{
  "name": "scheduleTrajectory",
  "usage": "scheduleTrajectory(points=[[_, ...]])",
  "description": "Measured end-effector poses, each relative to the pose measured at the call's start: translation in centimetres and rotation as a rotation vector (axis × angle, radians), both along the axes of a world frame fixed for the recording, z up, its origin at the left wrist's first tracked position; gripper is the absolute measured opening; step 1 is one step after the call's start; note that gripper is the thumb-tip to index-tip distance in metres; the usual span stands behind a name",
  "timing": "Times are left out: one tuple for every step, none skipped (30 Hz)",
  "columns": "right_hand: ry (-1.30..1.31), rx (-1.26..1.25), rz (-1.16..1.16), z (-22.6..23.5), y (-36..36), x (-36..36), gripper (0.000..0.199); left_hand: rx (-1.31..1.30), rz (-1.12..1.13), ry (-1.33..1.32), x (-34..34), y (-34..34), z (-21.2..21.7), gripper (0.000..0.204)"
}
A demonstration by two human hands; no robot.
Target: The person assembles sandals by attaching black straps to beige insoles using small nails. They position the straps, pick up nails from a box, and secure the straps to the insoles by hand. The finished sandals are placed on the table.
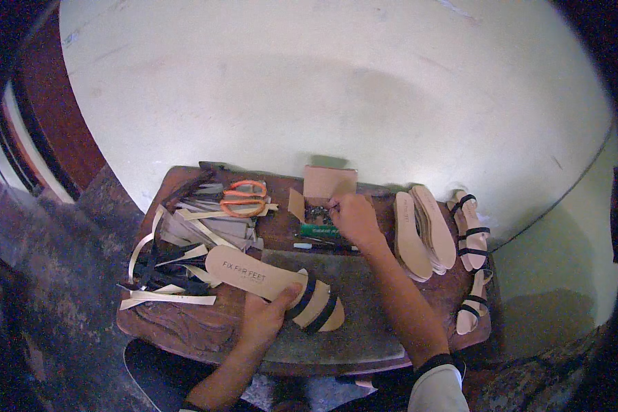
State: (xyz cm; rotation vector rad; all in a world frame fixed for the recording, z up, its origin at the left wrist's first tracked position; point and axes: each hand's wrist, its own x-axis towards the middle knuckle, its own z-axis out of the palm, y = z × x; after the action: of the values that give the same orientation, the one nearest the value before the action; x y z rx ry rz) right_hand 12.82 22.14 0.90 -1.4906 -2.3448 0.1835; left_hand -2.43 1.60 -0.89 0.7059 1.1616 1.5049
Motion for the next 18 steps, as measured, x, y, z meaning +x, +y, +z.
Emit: scheduleTrajectory(points=[[-0.032, -0.001, -0.023, -0.4, 0.3, 0.0, 0.014, -0.001, -0.003, 0.008, 0.1, 0.0, -0.2, 0.028], [-0.065, -0.002, -0.047, -0.6, 0.5, 0.1, 0.014, 0.003, -0.008, 0.014, 0.1, 0.0, -0.3, 0.028], [-0.074, -0.01, -0.067, -0.7, 0.3, -0.2, 0.013, 0.002, -0.009, 0.021, 0.0, 0.0, -0.3, 0.028], [-0.083, -0.019, -0.087, -0.7, 0.2, -0.4, 0.013, 0.003, -0.01, 0.028, 0.0, -0.1, -0.3, 0.028], [-0.093, -0.027, -0.107, -0.7, 0.1, -0.6, 0.012, 0.0, -0.015, 0.028, -0.1, -0.1, -0.4, 0.028], [-0.1, -0.031, -0.114, -0.7, 0.1, -0.7, 0.013, -0.001, -0.02, 0.027, -0.1, -0.1, -0.4, 0.027], [-0.107, -0.036, -0.122, -0.6, 0.1, -0.8, 0.013, -0.001, -0.025, 0.026, -0.1, -0.1, -0.5, 0.027], [-0.113, -0.04, -0.128, -0.6, 0.1, -0.9, 0.014, -0.008, -0.015, 0.025, -0.1, -0.1, -0.3, 0.027], [-0.129, -0.048, -0.126, -0.6, 0.3, -1.0, 0.014, -0.015, -0.007, 0.024, 0.0, -0.1, 0.0, 0.027], [-0.144, -0.055, -0.123, -0.8, 0.7, -1.0, 0.015, -0.021, 0.001, 0.023, 0.1, -0.1, 0.4, 0.027], [-0.159, -0.063, -0.121, -1.1, 0.9, -1.1, 0.015, -0.019, -0.001, 0.022, 0.1, -0.2, 0.6, 0.027], [-0.17, -0.02, -0.115, -1.5, 1.2, -1.1, 0.015, -0.017, -0.005, 0.02, 0.2, -0.2, 0.9, 0.027], [-0.18, 0.023, -0.109, -2.0, 1.4, -1.2, 0.015, -0.015, -0.009, 0.019, 0.2, -0.2, 1.0, 0.027], [-0.19, 0.066, -0.103, -2.5, 1.6, -1.1, 0.015, -0.01, 0.001, 0.008, 0.3, -0.2, 1.0, 0.027], [-0.177, 0.033, -0.102, -2.6, 1.9, -1.1, 0.015, -0.004, 0.013, -0.002, 0.4, -0.1, 0.9, 0.027], [-0.165, 0.001, -0.102, -2.6, 2.2, -0.8, 0.015, 0.002, 0.024, -0.012, 0.5, -0.1, 0.9, 0.027], [-0.153, -0.032, -0.103, -2.7, 2.4, -0.6, 0.014, -0.001, 0.025, -0.004, 0.5, -0.1, 0.8, 0.027], [-0.16, -0.029, -0.094, -2.7, 2.4, -0.8, 0.014, -0.006, 0.028, 0.007, 0.5, -0.1, 0.7, 0.027]])
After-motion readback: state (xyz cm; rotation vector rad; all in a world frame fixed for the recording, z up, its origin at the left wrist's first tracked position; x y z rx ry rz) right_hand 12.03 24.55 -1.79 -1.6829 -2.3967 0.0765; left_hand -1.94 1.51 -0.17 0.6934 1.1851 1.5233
